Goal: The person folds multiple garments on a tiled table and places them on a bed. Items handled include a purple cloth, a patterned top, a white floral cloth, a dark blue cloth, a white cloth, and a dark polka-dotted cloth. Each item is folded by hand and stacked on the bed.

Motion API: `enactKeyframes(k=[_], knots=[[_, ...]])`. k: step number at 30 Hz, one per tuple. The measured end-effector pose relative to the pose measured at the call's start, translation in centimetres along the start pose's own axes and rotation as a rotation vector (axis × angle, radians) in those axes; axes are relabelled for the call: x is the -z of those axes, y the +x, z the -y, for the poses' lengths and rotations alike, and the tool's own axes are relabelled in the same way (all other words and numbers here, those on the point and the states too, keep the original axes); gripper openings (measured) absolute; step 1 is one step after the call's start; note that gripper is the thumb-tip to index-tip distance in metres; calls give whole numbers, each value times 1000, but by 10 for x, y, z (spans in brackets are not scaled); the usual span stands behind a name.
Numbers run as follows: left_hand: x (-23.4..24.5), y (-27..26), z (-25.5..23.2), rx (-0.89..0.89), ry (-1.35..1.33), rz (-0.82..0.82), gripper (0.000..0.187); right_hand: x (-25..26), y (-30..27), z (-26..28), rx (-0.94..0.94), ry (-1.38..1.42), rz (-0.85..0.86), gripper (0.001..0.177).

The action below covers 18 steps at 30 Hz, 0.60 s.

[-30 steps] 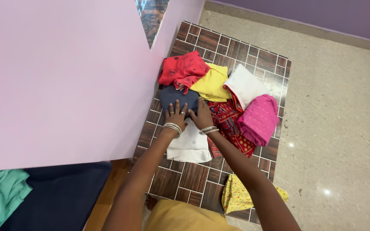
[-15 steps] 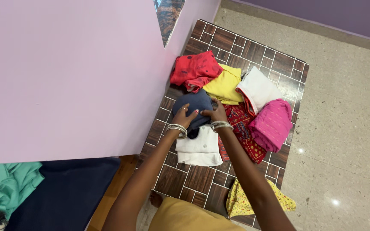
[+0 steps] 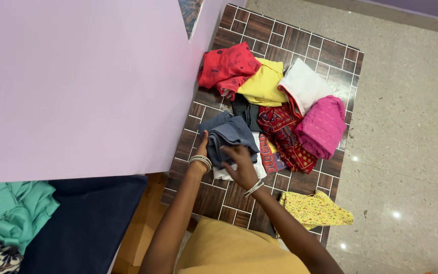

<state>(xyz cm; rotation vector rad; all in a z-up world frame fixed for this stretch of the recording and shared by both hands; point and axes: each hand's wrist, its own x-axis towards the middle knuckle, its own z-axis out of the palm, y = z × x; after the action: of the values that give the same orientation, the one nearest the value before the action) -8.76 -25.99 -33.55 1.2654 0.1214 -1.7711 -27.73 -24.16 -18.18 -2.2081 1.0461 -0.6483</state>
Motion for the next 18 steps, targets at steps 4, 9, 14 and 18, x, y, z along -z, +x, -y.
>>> enactKeyframes(k=[4, 9, 14, 18], knots=[[0, -3, 3, -47, 11, -31, 122, 1, 6, -10, -76, -447, -365, 114], [-11, -21, -2, -78, 207, -105, 130, 10, 31, -29, -31, 149, -93, 131], [-12, -24, 8, -122, 323, -16, 135, -15, 28, -17, -207, -304, 8, 111], [-6, -16, 13, -199, 402, -86, 131, -10, 33, -31, -388, -153, 31, 77]])
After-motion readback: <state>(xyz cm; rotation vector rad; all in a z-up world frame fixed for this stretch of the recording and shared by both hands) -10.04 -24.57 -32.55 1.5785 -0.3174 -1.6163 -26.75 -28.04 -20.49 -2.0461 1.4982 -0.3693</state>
